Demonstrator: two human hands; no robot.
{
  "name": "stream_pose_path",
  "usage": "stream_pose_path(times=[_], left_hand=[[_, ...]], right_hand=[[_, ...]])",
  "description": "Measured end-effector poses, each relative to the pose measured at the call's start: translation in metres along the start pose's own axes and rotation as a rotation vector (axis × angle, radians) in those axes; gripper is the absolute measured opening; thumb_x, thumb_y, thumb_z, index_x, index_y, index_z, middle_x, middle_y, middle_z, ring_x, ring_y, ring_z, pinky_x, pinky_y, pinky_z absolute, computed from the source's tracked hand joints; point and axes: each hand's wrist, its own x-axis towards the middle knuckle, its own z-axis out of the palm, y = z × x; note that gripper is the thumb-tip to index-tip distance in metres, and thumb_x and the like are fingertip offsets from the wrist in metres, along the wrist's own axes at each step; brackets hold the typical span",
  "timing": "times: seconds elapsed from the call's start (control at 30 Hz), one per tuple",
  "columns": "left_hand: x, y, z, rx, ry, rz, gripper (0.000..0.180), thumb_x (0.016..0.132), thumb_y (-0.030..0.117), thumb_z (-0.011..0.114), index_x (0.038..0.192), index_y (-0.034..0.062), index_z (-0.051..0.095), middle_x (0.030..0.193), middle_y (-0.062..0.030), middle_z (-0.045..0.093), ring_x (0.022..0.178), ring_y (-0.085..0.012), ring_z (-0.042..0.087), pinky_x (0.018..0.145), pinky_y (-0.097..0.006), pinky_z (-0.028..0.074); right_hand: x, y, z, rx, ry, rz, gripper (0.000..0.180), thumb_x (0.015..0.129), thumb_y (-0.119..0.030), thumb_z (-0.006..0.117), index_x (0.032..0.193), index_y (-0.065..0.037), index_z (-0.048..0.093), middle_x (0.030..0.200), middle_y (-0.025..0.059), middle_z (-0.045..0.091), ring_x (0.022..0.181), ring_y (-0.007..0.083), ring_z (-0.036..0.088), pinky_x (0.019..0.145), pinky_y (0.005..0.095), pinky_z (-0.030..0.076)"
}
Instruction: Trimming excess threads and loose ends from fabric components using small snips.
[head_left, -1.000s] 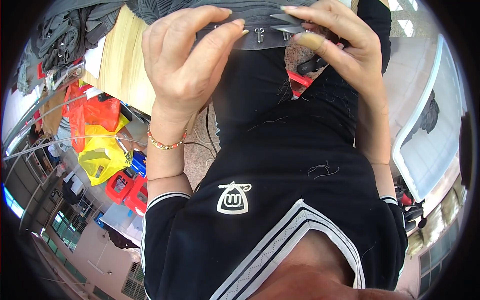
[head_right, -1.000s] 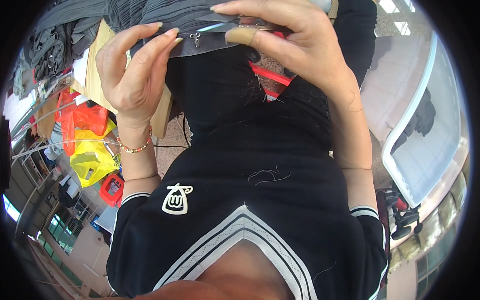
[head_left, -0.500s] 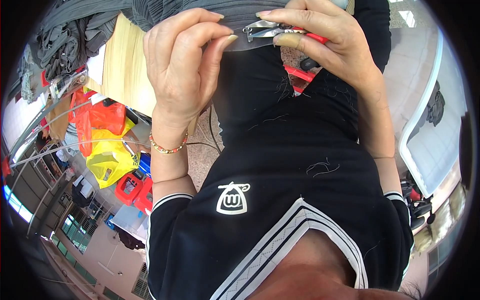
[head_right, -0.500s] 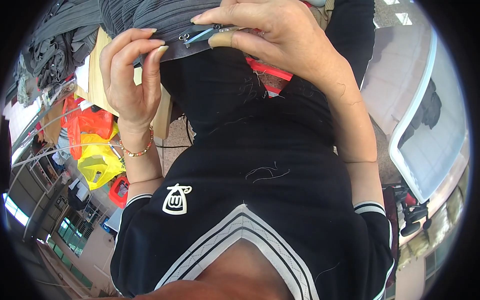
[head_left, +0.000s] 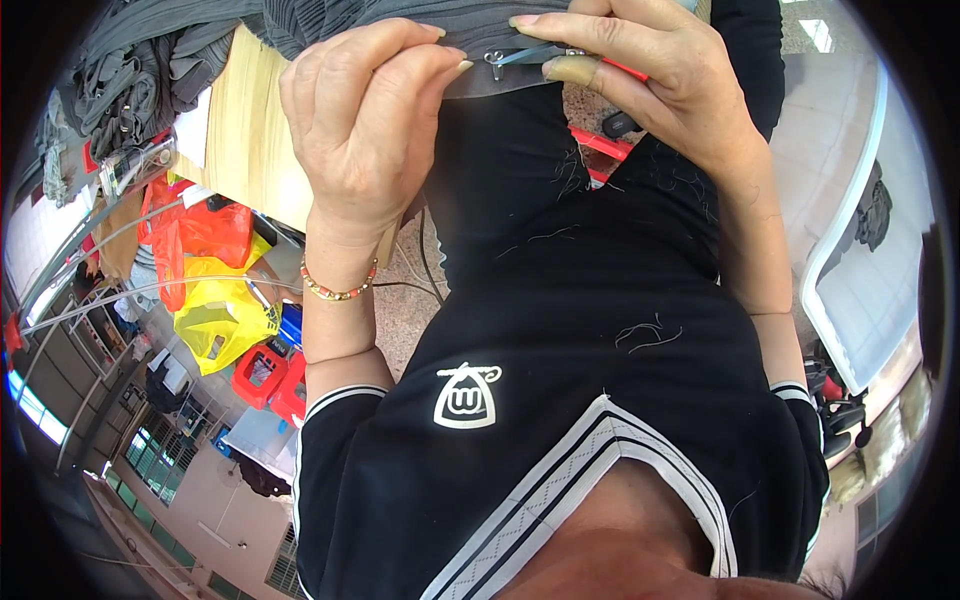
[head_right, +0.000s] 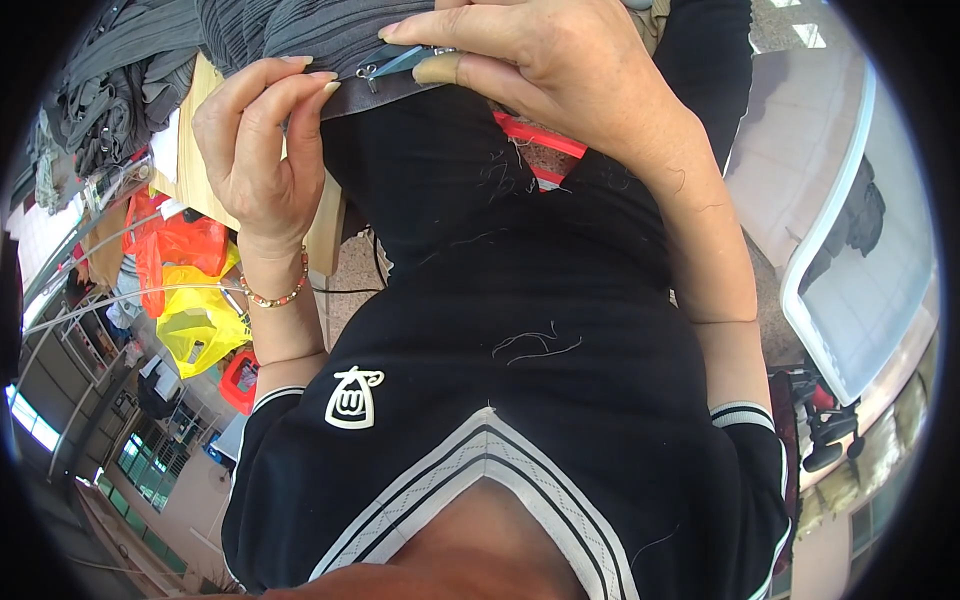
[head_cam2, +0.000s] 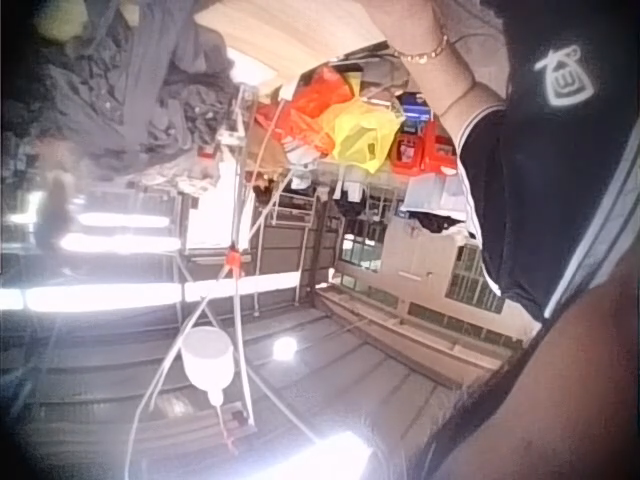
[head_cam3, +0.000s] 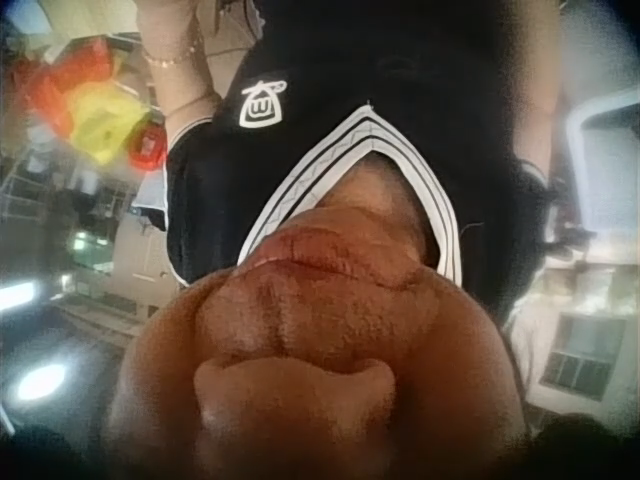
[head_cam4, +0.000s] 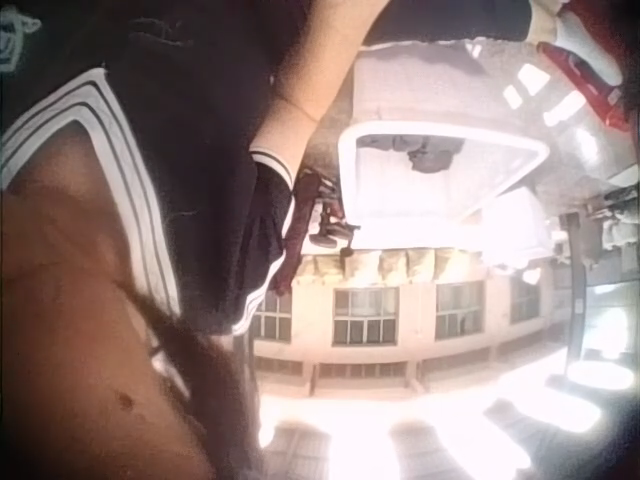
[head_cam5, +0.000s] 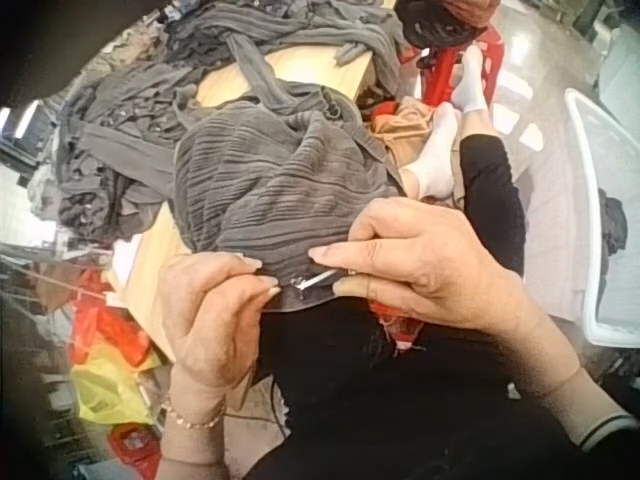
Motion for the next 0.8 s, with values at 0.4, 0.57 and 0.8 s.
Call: stream_pose_path(times=[0.4,0.57,0.8], left_hand=[[0.005,0.010,-0.007,-0.113,-0.103,-0.069,0.013,0.086,-0.002,0.074,0.097,0.0030,0.068,0.103,-0.0101,0.067,0.096,-0.0235,0.064,0.084,-0.032,0.051],[0.010,0.013,-0.009,-0.144,-0.132,-0.063,0.013,0.087,-0.002,0.072,0.098,0.0023,0.068,0.103,-0.0118,0.065,0.095,-0.0238,0.064,0.083,-0.033,0.052],[0.000,0.032,-0.028,-0.350,-0.114,-0.159,0.021,0.074,0.010,0.081,0.090,0.0084,0.069,0.096,-0.0049,0.068,0.085,-0.0248,0.065,0.077,-0.037,0.047]], right_hand=[[0.004,-0.002,0.001,-0.078,-0.018,-0.076,0.037,0.079,-0.017,0.082,0.115,-0.013,0.075,0.085,0.0021,0.060,0.073,0.0187,0.061,0.063,0.0300,0.048],[0.017,0.049,0.051,0.089,0.558,-0.662,0.038,0.078,-0.015,0.082,0.115,-0.012,0.074,0.083,0.0026,0.060,0.071,0.0189,0.061,0.062,0.0300,0.048],[-0.005,0.010,-0.002,0.067,0.065,0.029,0.039,0.078,-0.004,0.081,0.116,-0.006,0.074,0.082,0.0056,0.062,0.072,0.0188,0.060,0.062,0.0291,0.046]])
